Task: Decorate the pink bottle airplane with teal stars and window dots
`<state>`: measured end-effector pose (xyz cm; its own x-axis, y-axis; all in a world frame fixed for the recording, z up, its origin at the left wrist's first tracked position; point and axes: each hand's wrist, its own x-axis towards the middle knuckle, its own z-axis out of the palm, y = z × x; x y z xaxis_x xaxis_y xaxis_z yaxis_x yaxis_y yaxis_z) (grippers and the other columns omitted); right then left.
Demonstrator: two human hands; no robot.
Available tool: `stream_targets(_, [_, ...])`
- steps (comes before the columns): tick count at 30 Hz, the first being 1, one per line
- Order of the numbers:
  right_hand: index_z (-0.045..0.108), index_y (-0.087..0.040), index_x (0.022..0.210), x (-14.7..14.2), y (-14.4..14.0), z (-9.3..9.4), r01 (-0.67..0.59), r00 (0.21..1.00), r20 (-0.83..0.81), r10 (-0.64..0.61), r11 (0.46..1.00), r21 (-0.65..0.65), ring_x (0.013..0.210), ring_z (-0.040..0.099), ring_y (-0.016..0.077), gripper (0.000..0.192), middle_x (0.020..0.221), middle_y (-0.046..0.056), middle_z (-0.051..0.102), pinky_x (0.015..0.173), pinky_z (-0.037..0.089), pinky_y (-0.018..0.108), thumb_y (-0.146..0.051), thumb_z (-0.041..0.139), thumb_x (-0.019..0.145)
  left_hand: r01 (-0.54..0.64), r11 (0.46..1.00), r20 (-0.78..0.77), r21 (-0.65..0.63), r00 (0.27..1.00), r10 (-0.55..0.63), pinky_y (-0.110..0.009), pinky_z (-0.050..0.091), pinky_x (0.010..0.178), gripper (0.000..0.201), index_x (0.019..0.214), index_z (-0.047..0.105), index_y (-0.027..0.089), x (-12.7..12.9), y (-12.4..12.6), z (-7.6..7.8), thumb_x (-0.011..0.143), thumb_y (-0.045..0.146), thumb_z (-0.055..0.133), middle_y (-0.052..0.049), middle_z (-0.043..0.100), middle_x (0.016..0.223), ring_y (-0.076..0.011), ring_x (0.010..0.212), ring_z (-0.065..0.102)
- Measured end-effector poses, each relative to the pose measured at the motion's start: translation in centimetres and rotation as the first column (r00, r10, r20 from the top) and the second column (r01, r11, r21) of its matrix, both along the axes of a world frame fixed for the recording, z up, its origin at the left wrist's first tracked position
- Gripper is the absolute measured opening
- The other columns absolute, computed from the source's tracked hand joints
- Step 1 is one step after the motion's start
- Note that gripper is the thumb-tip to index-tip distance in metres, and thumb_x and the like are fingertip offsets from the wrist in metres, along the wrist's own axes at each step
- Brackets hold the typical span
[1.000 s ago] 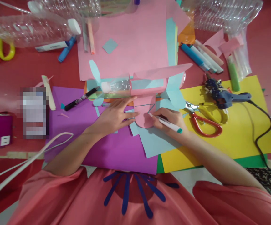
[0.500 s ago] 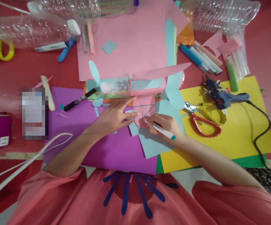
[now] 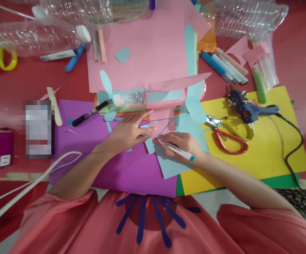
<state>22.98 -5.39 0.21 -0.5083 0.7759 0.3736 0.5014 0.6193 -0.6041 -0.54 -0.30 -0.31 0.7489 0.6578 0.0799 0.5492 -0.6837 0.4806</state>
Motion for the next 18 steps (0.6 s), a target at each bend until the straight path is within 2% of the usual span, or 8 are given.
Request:
stream_targets(5, [0.065, -0.018, 0.089, 0.1, 0.0, -0.2, -0.034, 0.999, 0.01, 0.034, 0.999, -0.033, 0.061, 0.07, 0.0139, 0.013, 0.075, 0.005, 0.075, 0.054, 0.048, 0.022, -0.021, 0.052, 0.091, 0.008, 1.0, -0.008, 0.01, 1.0, -0.008, -0.05, 0.048, 0.104, 0.037, 0.12, 0.07, 0.029, 0.0, 0.1, 0.0, 0.1, 0.045, 0.044, -0.01, 0.043, 0.151, -0.0313, 0.126, 0.053])
stream_targets(8, [0.066, -0.018, 0.088, 0.2, -0.1, -0.1, -0.035, 0.998, -0.064, 0.027, 0.991, -0.129, 0.062, 0.07, 0.0137, 0.014, 0.077, 0.006, 0.076, 0.056, 0.05, 0.022, -0.024, 0.054, 0.09, 0.015, 1.0, -0.014, 0.009, 1.0, -0.014, -0.051, 0.048, 0.103, 0.039, 0.119, 0.071, 0.029, 0.0, 0.1, 0.1, 0.1, 0.046, 0.043, -0.011, 0.044, 0.151, -0.0323, 0.126, 0.054])
stream_targets(11, [0.068, -0.02, 0.089, 0.5, 0.2, 0.3, 0.008, 0.986, -0.152, -0.063, 0.943, -0.334, 0.062, 0.069, 0.0126, 0.016, 0.079, 0.004, 0.076, 0.057, 0.052, 0.022, -0.031, 0.056, 0.09, 0.005, 1.0, -0.041, -0.017, 0.999, -0.006, -0.05, 0.047, 0.106, 0.037, 0.117, 0.072, 0.028, 0.0, 0.1, 0.2, 0.1, 0.046, 0.045, -0.01, 0.042, 0.152, -0.0312, 0.129, 0.052])
stream_targets(13, [0.069, -0.02, 0.087, 0.8, 0.6, 0.5, 0.071, 0.976, -0.155, -0.151, 0.9, -0.43, 0.059, 0.066, 0.0122, 0.019, 0.076, 0.003, 0.075, 0.054, 0.05, 0.022, -0.036, 0.058, 0.089, -0.007, 1.0, -0.061, -0.019, 0.998, 0.006, -0.049, 0.046, 0.107, 0.035, 0.117, 0.072, 0.028, 0.0, 0.2, 0.3, 0.099, 0.045, 0.047, -0.008, 0.043, 0.153, -0.03, 0.131, 0.051])
stream_targets(15, [0.069, -0.019, 0.085, 1.1, 1.4, 0.6, 0.119, 0.964, -0.159, -0.213, 0.881, -0.457, 0.06, 0.065, 0.0129, 0.021, 0.075, 0.003, 0.074, 0.054, 0.05, 0.024, -0.038, 0.06, 0.087, -0.013, 1.0, -0.072, -0.003, 0.997, 0.013, -0.048, 0.046, 0.108, 0.033, 0.119, 0.071, 0.027, 0.0, 0.2, 0.3, 0.099, 0.043, 0.049, -0.008, 0.044, 0.152, -0.0289, 0.131, 0.05])
stream_targets(18, [0.069, -0.021, 0.086, 1.5, 2.8, 0.6, 0.112, 0.95, -0.218, -0.221, 0.898, -0.425, 0.07, 0.067, 0.0145, 0.015, 0.081, 0.003, 0.073, 0.063, 0.054, 0.027, -0.035, 0.063, 0.086, -0.006, 1.0, -0.07, 0.025, 0.997, 0.008, -0.048, 0.046, 0.109, 0.032, 0.118, 0.071, 0.028, -0.1, 0.1, 0.2, 0.099, 0.042, 0.051, -0.009, 0.046, 0.15, -0.0285, 0.132, 0.05])
